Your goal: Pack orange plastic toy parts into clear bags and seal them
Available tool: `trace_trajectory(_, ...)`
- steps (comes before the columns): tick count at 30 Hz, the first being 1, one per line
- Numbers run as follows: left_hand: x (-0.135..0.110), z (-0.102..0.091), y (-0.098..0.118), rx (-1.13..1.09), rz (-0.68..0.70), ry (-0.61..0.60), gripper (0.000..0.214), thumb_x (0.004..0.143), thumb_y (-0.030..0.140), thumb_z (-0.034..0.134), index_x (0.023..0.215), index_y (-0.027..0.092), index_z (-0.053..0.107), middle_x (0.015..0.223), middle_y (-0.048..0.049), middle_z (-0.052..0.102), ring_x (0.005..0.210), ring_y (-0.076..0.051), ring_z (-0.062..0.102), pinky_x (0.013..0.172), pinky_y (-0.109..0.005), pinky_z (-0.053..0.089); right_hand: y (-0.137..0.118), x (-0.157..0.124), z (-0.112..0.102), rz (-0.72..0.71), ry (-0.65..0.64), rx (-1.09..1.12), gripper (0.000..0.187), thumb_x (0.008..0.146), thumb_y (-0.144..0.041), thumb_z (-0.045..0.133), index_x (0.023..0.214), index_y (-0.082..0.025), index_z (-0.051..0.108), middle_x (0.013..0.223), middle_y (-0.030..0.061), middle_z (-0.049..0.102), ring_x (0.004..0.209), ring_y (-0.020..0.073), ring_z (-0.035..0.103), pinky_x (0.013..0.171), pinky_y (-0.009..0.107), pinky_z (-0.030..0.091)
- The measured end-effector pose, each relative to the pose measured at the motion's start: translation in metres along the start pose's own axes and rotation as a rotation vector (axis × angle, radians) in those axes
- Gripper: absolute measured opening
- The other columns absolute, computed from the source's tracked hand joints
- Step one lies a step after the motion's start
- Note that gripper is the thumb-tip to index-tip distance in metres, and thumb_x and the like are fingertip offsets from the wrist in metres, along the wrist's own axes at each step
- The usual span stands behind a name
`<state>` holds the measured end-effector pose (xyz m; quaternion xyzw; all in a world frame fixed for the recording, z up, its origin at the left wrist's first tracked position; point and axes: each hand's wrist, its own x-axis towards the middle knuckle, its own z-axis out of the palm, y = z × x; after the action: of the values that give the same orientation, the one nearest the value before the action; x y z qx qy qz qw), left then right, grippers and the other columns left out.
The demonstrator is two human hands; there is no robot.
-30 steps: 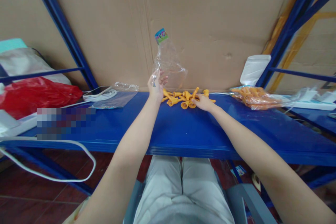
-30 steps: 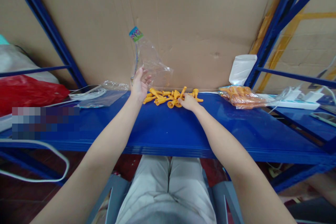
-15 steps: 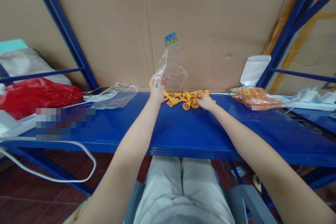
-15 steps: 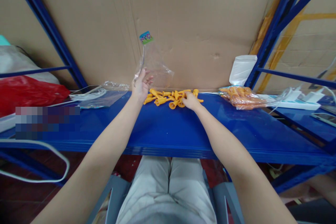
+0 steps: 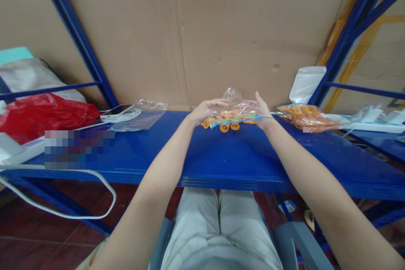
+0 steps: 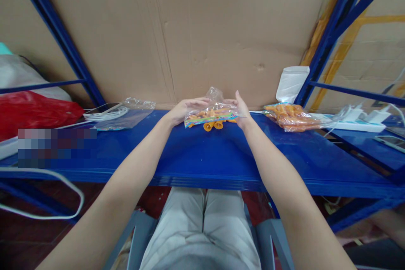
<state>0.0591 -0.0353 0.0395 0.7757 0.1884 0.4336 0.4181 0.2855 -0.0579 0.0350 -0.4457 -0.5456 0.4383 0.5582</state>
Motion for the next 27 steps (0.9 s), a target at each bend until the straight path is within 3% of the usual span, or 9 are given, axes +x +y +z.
trace_trajectory(3, -0.002, -0.004, -0.003, 0.121, -0.054, -0.202, 0.035, 0.067, 0.009, 0.07, 0.099, 0.022, 0.074, 0.139, -0.0074, 0.054, 0.129, -0.027, 0.048, 0.106, -0.047, 0.036, -0.001, -0.003, -0.003, 0.081, -0.025, 0.082, 0.044, 0.089, -0.056, 0.049, 0.092, -0.016, 0.065, 0.085, 0.0117, 0.072, 0.08, 0.0218, 0.068, 0.077, 0.035, 0.053)
trace_trajectory(6, -0.001, -0.005, -0.005, 0.189, -0.089, -0.268, 0.042, 0.069, 0.008, 0.067, 0.108, 0.024, 0.072, 0.144, -0.0064, 0.049, 0.134, -0.029, 0.042, 0.11, -0.049, 0.032, -0.001, -0.007, -0.001, 0.136, 0.034, 0.102, 0.012, 0.088, -0.024, 0.059, 0.082, -0.016, 0.064, 0.072, 0.0055, 0.07, 0.064, 0.0155, 0.066, 0.069, 0.029, 0.054)
trace_trajectory(9, -0.001, -0.004, -0.008, 0.183, -0.094, -0.185, 0.054, 0.071, 0.006, 0.065, 0.122, 0.023, 0.064, 0.142, -0.008, 0.051, 0.133, -0.029, 0.043, 0.111, -0.049, 0.03, 0.0, -0.01, 0.001, 0.159, 0.124, 0.087, 0.017, 0.082, 0.0, 0.055, 0.078, -0.015, 0.062, 0.064, 0.0021, 0.067, 0.057, 0.012, 0.063, 0.064, 0.024, 0.053)
trace_trajectory(11, -0.001, -0.004, -0.01, 0.177, -0.111, -0.087, 0.058, 0.071, 0.006, 0.065, 0.127, 0.021, 0.06, 0.14, -0.0105, 0.052, 0.13, -0.028, 0.047, 0.11, -0.049, 0.032, 0.0, -0.009, 0.002, 0.172, 0.134, 0.082, 0.019, 0.081, 0.003, 0.054, 0.08, -0.015, 0.061, 0.065, 0.002, 0.068, 0.058, 0.0118, 0.064, 0.064, 0.025, 0.053)
trace_trajectory(14, -0.001, -0.008, -0.013, 0.237, -0.144, 0.015, 0.05, 0.069, 0.005, 0.065, 0.118, 0.016, 0.066, 0.142, -0.0138, 0.049, 0.129, -0.029, 0.048, 0.109, -0.048, 0.033, 0.001, -0.007, 0.002, 0.166, 0.123, 0.081, 0.015, 0.083, -0.001, 0.057, 0.082, -0.015, 0.062, 0.068, 0.0016, 0.068, 0.058, 0.0117, 0.063, 0.063, 0.026, 0.053)
trace_trajectory(19, -0.002, -0.01, -0.015, 0.341, -0.14, -0.037, 0.036, 0.069, 0.008, 0.068, 0.104, 0.015, 0.072, 0.147, -0.0145, 0.043, 0.132, -0.029, 0.045, 0.108, -0.047, 0.033, -0.001, -0.01, 0.001, 0.175, 0.026, 0.088, 0.012, 0.09, -0.02, 0.058, 0.081, -0.016, 0.065, 0.074, 0.0049, 0.071, 0.063, 0.0131, 0.065, 0.065, 0.027, 0.053)
trace_trajectory(23, 0.0, -0.011, -0.018, 0.431, -0.085, -0.023, 0.041, 0.068, 0.01, 0.07, 0.108, 0.017, 0.07, 0.148, -0.0144, 0.04, 0.136, -0.029, 0.038, 0.11, -0.046, 0.031, -0.001, -0.012, 0.001, 0.204, 0.018, -0.013, 0.011, 0.082, -0.007, 0.063, 0.075, -0.016, 0.064, 0.071, 0.004, 0.07, 0.061, 0.0115, 0.064, 0.063, 0.024, 0.052)
trace_trajectory(27, 0.002, -0.011, -0.02, 0.399, -0.045, 0.094, 0.056, 0.067, 0.007, 0.068, 0.121, 0.019, 0.063, 0.148, -0.0129, 0.042, 0.138, -0.029, 0.036, 0.112, -0.046, 0.029, 0.003, -0.012, 0.0, 0.223, 0.031, -0.092, 0.019, 0.076, 0.003, 0.064, 0.074, -0.016, 0.062, 0.068, 0.0024, 0.069, 0.058, 0.0095, 0.062, 0.055, 0.02, 0.048)
